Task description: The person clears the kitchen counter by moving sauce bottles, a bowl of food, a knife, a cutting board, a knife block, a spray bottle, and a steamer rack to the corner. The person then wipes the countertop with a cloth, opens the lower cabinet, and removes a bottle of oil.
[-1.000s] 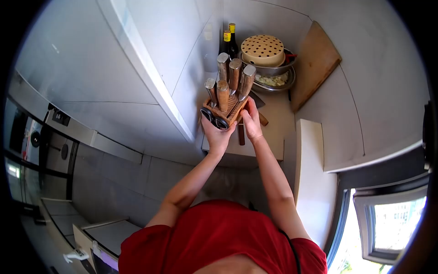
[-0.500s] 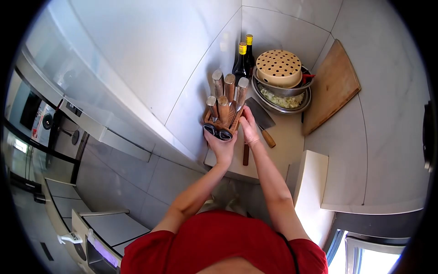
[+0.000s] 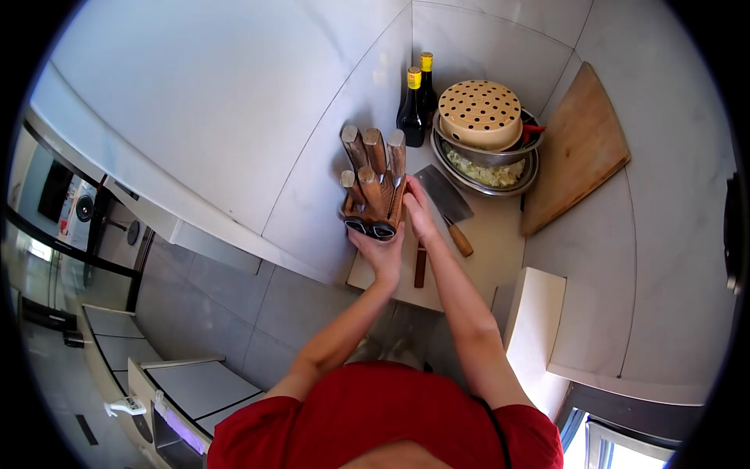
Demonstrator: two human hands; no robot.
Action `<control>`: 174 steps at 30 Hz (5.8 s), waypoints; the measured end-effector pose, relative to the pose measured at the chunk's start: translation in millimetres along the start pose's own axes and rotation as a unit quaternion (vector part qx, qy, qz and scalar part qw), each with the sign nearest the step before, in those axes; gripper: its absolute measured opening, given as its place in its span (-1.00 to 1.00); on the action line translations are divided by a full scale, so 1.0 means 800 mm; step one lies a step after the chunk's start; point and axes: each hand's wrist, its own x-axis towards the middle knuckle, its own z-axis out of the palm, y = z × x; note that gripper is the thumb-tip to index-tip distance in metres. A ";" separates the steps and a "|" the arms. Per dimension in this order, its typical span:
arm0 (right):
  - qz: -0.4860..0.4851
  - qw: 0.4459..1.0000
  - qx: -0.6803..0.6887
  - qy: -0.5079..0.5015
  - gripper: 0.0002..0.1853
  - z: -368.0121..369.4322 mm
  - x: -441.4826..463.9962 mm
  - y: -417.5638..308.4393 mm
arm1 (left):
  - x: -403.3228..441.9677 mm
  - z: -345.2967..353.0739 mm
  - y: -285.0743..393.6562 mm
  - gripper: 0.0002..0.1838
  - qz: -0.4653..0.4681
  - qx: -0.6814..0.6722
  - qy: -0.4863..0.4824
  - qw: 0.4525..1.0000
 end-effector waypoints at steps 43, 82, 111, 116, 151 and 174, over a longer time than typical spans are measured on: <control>0.265 0.958 -0.031 0.105 -0.19 0.037 -0.079 0.054 | -0.011 -0.038 -0.074 -0.69 -0.525 -0.371 -0.142 0.752; 0.189 0.848 0.496 -0.014 -0.34 0.316 -0.337 -0.036 | 0.017 -0.404 -0.090 -0.47 -0.397 -0.680 -0.205 0.581; 0.767 0.331 0.290 -0.467 -0.36 1.099 -0.565 0.182 | -0.008 -1.145 -0.286 -0.55 0.034 -0.609 0.557 0.565; 0.771 0.270 0.243 -0.523 -0.36 1.177 -0.635 0.200 | -0.040 -1.212 -0.294 -0.54 0.092 -0.568 0.619 0.534; 0.558 0.369 0.012 -0.743 -0.45 1.560 -0.654 0.420 | 0.067 -1.457 -0.495 -0.34 -0.117 -0.312 0.749 0.572; 0.347 0.202 0.001 -0.916 -0.36 1.672 -0.672 0.427 | 0.157 -1.513 -0.475 -0.37 -0.270 -0.024 0.680 0.681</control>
